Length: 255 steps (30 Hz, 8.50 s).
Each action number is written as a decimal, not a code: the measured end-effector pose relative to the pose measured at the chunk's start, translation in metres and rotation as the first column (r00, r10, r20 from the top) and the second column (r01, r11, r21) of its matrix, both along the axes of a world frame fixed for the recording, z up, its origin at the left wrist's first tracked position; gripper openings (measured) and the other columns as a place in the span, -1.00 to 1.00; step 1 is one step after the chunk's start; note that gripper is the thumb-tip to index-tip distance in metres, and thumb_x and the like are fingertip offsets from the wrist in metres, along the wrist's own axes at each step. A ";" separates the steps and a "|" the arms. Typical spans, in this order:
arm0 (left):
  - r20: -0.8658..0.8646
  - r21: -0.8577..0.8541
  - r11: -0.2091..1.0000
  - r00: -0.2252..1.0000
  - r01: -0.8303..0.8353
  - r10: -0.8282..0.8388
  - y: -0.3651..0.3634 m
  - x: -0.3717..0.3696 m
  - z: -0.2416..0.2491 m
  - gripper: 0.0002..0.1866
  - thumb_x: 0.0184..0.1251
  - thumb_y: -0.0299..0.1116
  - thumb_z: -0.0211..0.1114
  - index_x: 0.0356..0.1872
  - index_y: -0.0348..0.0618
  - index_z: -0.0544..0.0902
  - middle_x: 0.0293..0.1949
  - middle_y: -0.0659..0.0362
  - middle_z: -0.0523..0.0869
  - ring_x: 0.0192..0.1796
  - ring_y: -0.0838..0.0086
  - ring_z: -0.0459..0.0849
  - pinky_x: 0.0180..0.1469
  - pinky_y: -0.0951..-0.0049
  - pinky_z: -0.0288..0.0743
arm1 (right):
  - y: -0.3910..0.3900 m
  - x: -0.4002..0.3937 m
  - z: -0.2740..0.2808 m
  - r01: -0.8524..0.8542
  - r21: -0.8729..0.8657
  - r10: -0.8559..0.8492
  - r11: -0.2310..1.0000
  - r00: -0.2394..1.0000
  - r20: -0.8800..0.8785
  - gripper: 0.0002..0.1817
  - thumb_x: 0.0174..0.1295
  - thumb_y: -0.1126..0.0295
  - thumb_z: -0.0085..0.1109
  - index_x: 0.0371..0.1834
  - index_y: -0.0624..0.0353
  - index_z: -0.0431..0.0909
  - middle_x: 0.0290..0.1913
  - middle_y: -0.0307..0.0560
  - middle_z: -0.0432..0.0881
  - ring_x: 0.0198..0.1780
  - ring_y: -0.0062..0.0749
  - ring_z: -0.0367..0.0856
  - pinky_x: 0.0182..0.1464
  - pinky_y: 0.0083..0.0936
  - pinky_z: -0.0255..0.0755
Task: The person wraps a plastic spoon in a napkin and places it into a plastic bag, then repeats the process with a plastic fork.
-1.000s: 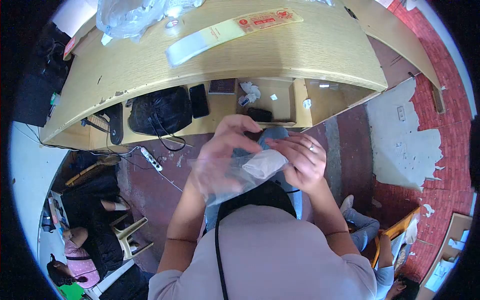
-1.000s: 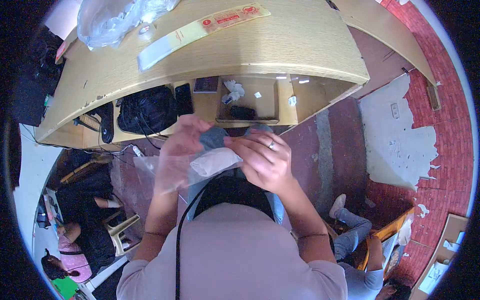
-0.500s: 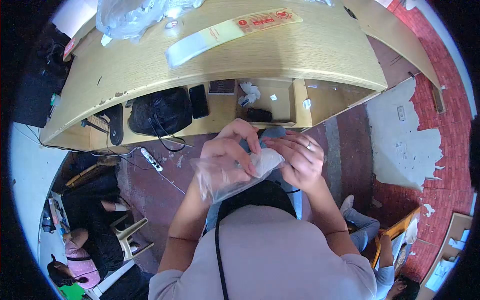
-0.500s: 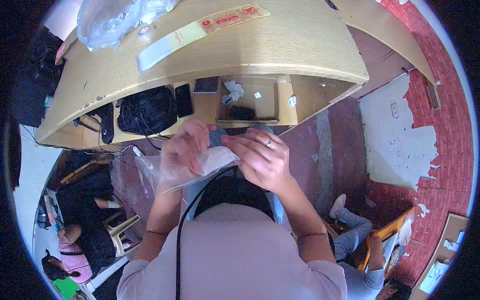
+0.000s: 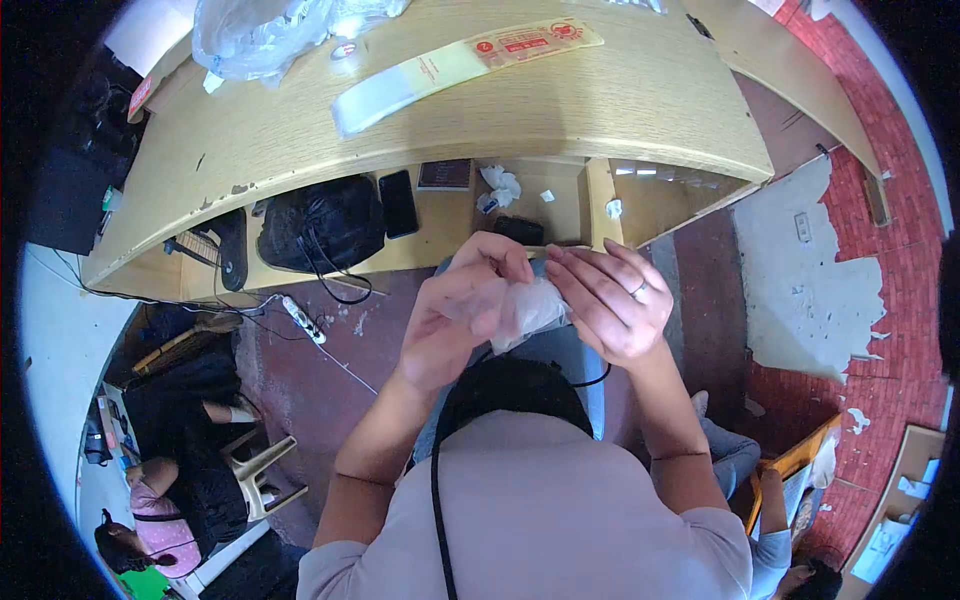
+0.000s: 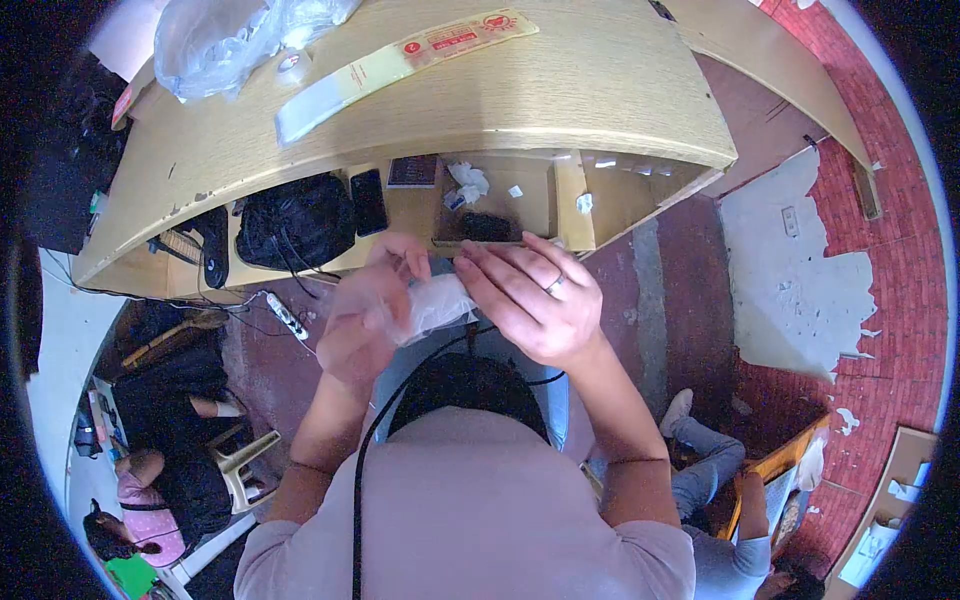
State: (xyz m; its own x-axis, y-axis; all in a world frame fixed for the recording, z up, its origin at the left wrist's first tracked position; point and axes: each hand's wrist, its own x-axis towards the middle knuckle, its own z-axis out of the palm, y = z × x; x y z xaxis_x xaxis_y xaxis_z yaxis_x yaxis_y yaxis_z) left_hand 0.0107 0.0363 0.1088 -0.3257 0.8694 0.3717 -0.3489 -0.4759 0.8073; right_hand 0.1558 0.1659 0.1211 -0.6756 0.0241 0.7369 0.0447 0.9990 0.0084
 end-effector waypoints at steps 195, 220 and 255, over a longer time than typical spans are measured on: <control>-0.086 -0.382 0.908 0.985 -0.171 0.149 -0.016 0.024 -0.008 -0.65 0.24 -0.58 0.19 0.05 -0.28 0.37 -0.11 0.20 0.52 -0.10 0.60 0.50 -0.04 0.56 0.37 | -0.031 0.008 -0.030 -0.257 -0.948 0.094 0.186 0.965 -0.243 -0.85 0.05 0.64 0.20 -0.29 0.29 0.52 -0.30 -0.12 0.58 -0.30 -0.54 0.54 -0.19 -0.60 0.42; 0.158 -0.483 0.875 0.985 0.017 0.068 -0.023 0.036 -0.030 -0.74 0.28 -0.48 0.20 -0.03 -0.26 0.48 -0.10 0.23 0.55 -0.03 0.59 0.50 0.04 0.56 0.36 | -0.036 0.004 -0.040 -0.285 -0.948 -0.030 -0.141 0.958 -0.284 -0.92 0.19 0.64 0.12 -0.27 0.28 0.46 -0.35 -0.22 0.58 -0.29 -0.70 0.51 -0.23 -0.73 0.39; 0.080 -0.626 0.764 0.962 -0.155 0.260 -0.041 0.015 -0.064 -0.80 0.30 -0.41 0.13 -0.13 -0.31 0.52 -0.29 0.22 0.60 -0.30 0.61 0.54 -0.21 0.62 0.37 | 0.033 -0.038 -0.039 -0.482 -0.818 -0.497 -0.312 0.817 -0.292 -0.54 0.20 0.14 0.18 0.10 0.12 0.43 -0.05 -0.26 0.39 -0.23 -0.60 0.33 -0.15 -0.58 0.28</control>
